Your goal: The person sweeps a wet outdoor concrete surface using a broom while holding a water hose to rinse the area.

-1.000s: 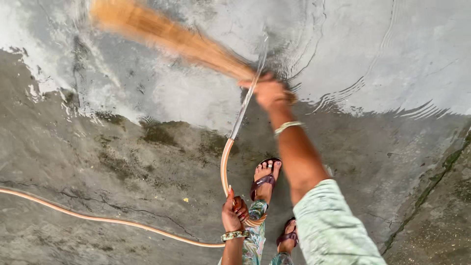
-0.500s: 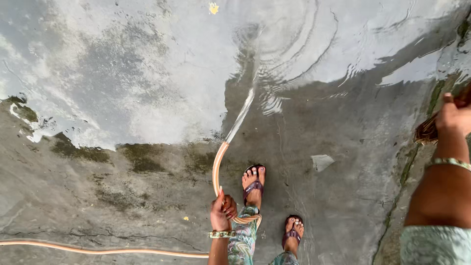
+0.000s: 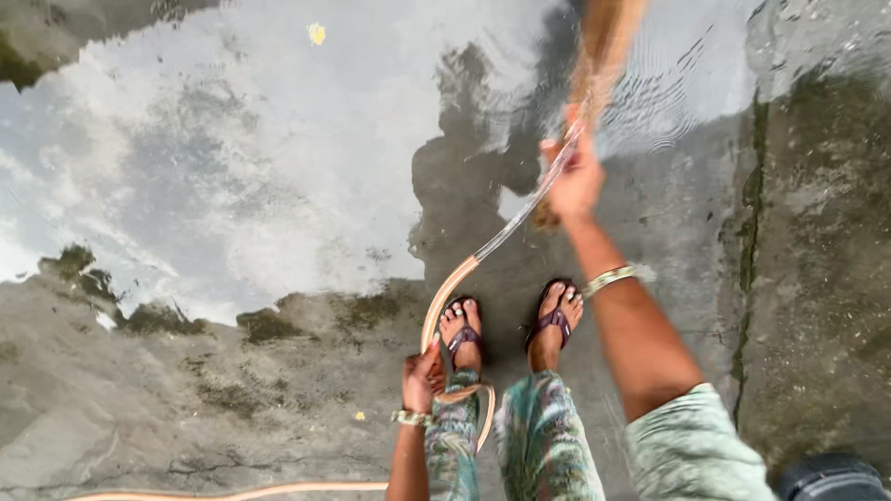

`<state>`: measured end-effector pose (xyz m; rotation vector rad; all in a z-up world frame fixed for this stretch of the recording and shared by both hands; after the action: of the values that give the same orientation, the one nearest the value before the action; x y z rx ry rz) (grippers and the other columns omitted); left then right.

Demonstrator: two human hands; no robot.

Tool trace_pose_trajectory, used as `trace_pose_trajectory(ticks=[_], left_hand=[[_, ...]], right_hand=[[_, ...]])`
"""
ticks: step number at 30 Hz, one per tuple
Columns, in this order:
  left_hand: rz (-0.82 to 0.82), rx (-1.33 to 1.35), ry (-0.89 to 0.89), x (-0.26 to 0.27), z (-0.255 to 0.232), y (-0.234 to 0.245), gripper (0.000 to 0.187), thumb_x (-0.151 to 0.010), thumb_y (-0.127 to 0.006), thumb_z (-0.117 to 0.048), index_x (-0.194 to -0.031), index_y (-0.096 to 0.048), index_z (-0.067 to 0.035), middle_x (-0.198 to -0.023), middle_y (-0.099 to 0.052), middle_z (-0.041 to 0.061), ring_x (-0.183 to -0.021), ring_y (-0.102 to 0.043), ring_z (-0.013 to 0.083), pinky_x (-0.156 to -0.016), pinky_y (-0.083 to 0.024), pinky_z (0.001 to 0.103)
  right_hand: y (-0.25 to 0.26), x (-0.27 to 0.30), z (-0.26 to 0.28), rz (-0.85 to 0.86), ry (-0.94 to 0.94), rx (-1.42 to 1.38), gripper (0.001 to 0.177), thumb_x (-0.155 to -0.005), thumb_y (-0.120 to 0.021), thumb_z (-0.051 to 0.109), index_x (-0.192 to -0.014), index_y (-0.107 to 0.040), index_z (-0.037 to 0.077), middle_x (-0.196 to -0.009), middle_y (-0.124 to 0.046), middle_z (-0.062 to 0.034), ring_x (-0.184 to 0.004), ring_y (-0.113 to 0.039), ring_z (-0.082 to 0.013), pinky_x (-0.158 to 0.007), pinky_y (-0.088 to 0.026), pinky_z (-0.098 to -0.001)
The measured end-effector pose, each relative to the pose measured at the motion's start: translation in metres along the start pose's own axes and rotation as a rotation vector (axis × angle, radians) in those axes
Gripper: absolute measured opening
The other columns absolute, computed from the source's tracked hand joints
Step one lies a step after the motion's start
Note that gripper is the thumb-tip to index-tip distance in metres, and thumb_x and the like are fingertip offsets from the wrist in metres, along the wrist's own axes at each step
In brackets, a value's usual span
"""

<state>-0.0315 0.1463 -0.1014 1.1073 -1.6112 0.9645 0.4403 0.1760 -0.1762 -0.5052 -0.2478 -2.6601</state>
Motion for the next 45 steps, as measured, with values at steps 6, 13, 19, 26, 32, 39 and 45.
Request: trace_pose_trajectory(ticks=[6,13,19,26,32,39,45], left_hand=[[-0.131,-0.035,-0.050,0.012,-0.004,0.009,0.063,-0.098,-0.063,-0.046,-0.051,-0.034,-0.015,-0.042,-0.032,-0.003,-0.031,-0.026,0.0095,-0.033,-0.015,0.030],[-0.244,-0.296,-0.096,-0.008,0.002,-0.049,0.050,-0.095,-0.069,-0.040,-0.059,-0.051,-0.011,-0.049,-0.041,-0.005,-0.039,-0.032,0.0044,-0.038,-0.019,0.028],[-0.216,-0.287,-0.119,-0.014,-0.019,-0.104,0.047,-0.094,-0.074,-0.037,-0.062,-0.053,-0.009,-0.051,-0.041,-0.006,-0.041,-0.031,0.0036,-0.038,-0.019,0.027],[-0.216,-0.549,-0.196,0.039,-0.088,-0.198,0.057,-0.094,-0.070,-0.046,-0.055,-0.056,-0.006,-0.046,-0.050,0.001,-0.037,-0.042,0.0074,-0.037,-0.027,0.027],[-0.314,-0.874,-0.286,0.030,-0.159,-0.239,0.062,-0.087,-0.071,-0.060,-0.069,-0.065,-0.001,-0.058,-0.058,0.013,-0.056,-0.057,0.0263,-0.056,-0.043,0.040],[-0.336,-1.282,-0.307,0.003,-0.209,-0.238,0.076,-0.085,-0.064,-0.071,-0.081,-0.074,0.005,-0.073,-0.070,0.025,-0.074,-0.071,0.0377,-0.075,-0.054,0.047],[-0.233,-1.180,-0.524,-0.009,-0.303,-0.247,0.068,-0.086,-0.069,-0.064,-0.069,-0.071,0.001,-0.057,-0.063,0.014,-0.055,-0.061,0.0250,-0.059,-0.049,0.041]], right_hand=[[-0.086,0.032,0.032,0.226,0.112,0.862,0.067,-0.097,-0.077,0.018,-0.148,-0.049,0.050,-0.093,-0.068,-0.0142,-0.063,-0.059,-0.0198,-0.061,-0.056,-0.0370],[-0.002,0.021,0.007,0.744,-0.154,1.342,0.076,-0.105,-0.050,0.021,-0.153,-0.010,0.063,-0.130,-0.047,-0.0287,-0.057,-0.056,-0.0188,-0.043,-0.052,-0.0289],[0.292,0.031,0.014,0.463,-0.230,1.446,0.084,-0.100,-0.047,0.009,-0.149,-0.020,0.071,-0.142,-0.061,-0.0169,-0.116,-0.068,-0.0351,-0.094,-0.058,-0.0454],[0.555,0.174,0.122,-0.086,-0.734,1.297,0.100,-0.095,-0.067,0.037,-0.170,-0.003,0.056,-0.117,-0.070,-0.0291,-0.099,-0.070,-0.0469,-0.087,-0.057,-0.0538],[0.564,0.317,0.164,-0.496,-0.700,0.413,0.099,-0.095,-0.052,0.003,-0.176,-0.005,0.035,-0.111,-0.070,-0.0220,-0.073,-0.067,-0.0298,-0.061,-0.057,-0.0444],[0.372,0.335,0.073,-1.056,-0.838,-0.441,0.084,-0.077,-0.073,-0.003,-0.142,-0.033,0.031,-0.080,-0.062,-0.0038,-0.061,-0.058,-0.0223,-0.052,-0.049,-0.0360],[0.027,0.082,0.136,-0.222,-0.817,-0.598,0.022,-0.093,-0.065,0.015,-0.105,-0.073,-0.003,-0.089,-0.074,-0.0077,-0.078,-0.069,-0.0191,-0.071,-0.057,-0.0329]])
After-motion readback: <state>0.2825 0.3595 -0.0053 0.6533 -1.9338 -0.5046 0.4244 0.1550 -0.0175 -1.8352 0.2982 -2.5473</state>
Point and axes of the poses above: each hand's wrist, its own x-axis away from the middle knuckle, its own y-axis out of the back of the hand, z = x × y, the point moved 10 cm from there along -x, towards the middle knuckle
